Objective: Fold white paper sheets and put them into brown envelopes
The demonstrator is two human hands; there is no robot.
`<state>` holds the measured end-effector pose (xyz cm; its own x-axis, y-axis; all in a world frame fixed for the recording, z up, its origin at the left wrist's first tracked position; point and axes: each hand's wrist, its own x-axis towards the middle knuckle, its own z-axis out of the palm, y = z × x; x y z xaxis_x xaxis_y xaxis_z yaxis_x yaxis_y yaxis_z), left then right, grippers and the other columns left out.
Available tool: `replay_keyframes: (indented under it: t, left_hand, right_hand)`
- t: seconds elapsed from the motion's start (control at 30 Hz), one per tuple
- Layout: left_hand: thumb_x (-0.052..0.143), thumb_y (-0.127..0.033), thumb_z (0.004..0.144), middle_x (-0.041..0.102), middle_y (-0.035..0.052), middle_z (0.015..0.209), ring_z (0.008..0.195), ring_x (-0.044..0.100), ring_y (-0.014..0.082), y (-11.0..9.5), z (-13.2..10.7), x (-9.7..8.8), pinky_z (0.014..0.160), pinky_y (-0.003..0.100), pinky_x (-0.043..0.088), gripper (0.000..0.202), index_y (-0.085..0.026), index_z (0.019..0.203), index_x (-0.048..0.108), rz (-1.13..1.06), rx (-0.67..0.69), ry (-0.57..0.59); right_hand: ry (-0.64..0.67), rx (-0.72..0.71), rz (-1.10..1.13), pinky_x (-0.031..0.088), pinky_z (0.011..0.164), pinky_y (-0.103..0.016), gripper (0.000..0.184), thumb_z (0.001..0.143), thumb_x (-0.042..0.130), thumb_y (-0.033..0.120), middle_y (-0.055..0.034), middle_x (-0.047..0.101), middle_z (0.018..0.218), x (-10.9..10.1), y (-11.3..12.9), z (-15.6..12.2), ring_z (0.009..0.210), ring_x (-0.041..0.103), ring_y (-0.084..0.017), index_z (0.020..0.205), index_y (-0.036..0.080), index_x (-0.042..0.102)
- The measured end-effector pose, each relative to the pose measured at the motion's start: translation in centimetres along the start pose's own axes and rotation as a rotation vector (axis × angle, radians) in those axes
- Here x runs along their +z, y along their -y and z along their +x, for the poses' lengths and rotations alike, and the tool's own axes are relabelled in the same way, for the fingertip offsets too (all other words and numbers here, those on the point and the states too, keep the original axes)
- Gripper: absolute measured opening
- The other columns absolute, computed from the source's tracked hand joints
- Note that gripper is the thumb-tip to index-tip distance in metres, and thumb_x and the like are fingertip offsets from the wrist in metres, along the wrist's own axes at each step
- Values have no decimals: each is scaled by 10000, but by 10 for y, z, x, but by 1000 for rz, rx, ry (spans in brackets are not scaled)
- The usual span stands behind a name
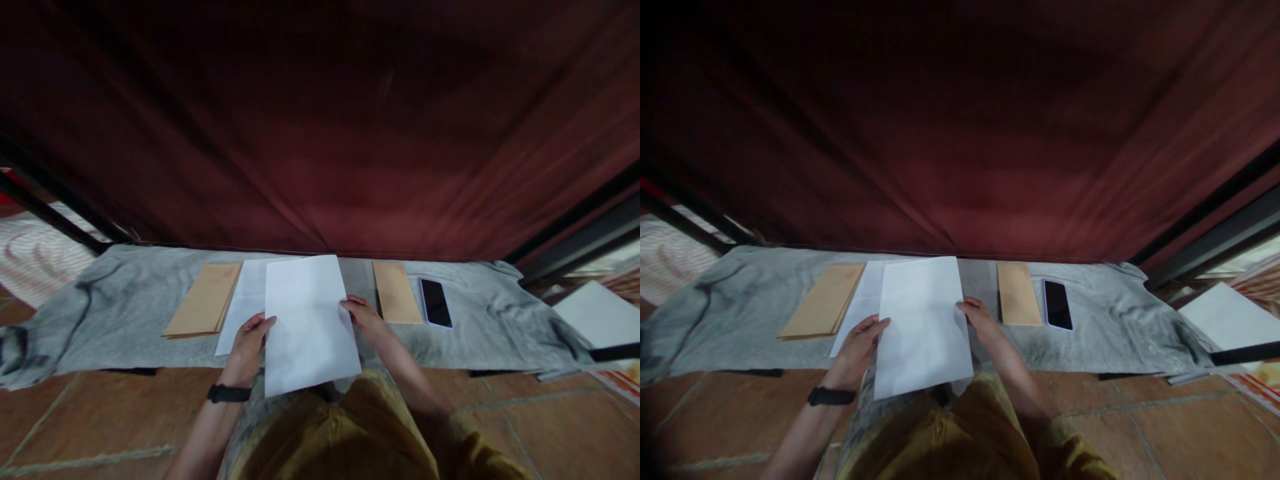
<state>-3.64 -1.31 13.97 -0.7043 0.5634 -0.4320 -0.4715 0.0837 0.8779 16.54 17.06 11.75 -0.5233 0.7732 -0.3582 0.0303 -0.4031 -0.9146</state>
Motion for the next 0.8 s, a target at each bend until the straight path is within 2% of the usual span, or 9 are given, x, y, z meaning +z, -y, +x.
replay_keyframes:
  t: [0.17, 0.3, 0.37, 0.43, 0.53, 0.63, 0.73, 0.8]
  left_hand:
    - [900, -344, 517, 700, -12, 712, 645, 608, 104, -44, 7, 33, 626, 212, 461, 369, -160, 732, 663, 68, 135, 183]
    - [880, -382, 584, 718, -7, 777, 667, 612, 105, -86, 15, 65, 659, 222, 468, 366, -169, 799, 675, 123, 365, 298]
    - [871, -400, 608, 723, -7, 812, 681, 616, 110, -101, 17, 77, 657, 224, 471, 369, -175, 826, 675, 174, 493, 303]
    - [856, -428, 631, 714, -15, 792, 654, 603, 111, -105, 21, 83, 621, 223, 463, 373, -180, 839, 670, 249, 585, 285]
    - [814, -462, 673, 711, -4, 759, 662, 616, 139, -91, 31, 83, 618, 248, 484, 350, -178, 818, 670, 387, 650, 267]
    - [766, -454, 719, 741, 44, 812, 800, 672, 207, -58, 43, 75, 744, 326, 545, 293, -179, 771, 681, 546, 692, 273]
    - [700, -384, 776, 745, 97, 1091, 1032, 680, 249, -18, 49, 59, 950, 408, 525, 210, -187, 848, 708, 601, 756, 395]
    - [637, -309, 813, 710, 113, 1211, 1155, 648, 256, 10, 50, 45, 1035, 436, 488, 193, -194, 945, 718, 626, 802, 492]
  right_hand:
    - [52, -131, 55, 444, 640, -247, 315, 598, 810, 405, 2, 709, 767, -15, 58, 2, 679, 607, -147, 801, 202, 680]
    - [64, -409, -25, 444, 676, -239, 259, 683, 772, 416, 23, 693, 735, -28, 114, 1, 688, 590, -135, 813, 206, 696]
    - [65, -528, -55, 468, 735, -258, 247, 723, 754, 420, 18, 712, 787, -35, 132, -1, 753, 617, -153, 854, 217, 702]
    - [45, -609, -77, 483, 801, -284, 236, 745, 747, 410, 12, 729, 845, -43, 139, -3, 820, 634, -168, 885, 225, 703]
    - [-18, -660, -112, 485, 898, -329, 219, 753, 740, 387, 1, 740, 907, -53, 122, -2, 905, 646, -192, 899, 228, 706]
    - [-36, -627, -202, 474, 972, -386, 215, 765, 714, 380, -28, 743, 1008, -63, 81, 0, 987, 653, -222, 913, 224, 707]
    - [-74, -618, -343, 464, 1012, -423, 154, 804, 675, 364, -66, 714, 1161, -72, 29, -3, 1085, 640, -244, 862, 222, 694]
    - [-79, -641, -442, 449, 1042, -439, 105, 808, 667, 321, -82, 702, 1180, -79, -6, -10, 1154, 623, -260, 842, 228, 699]
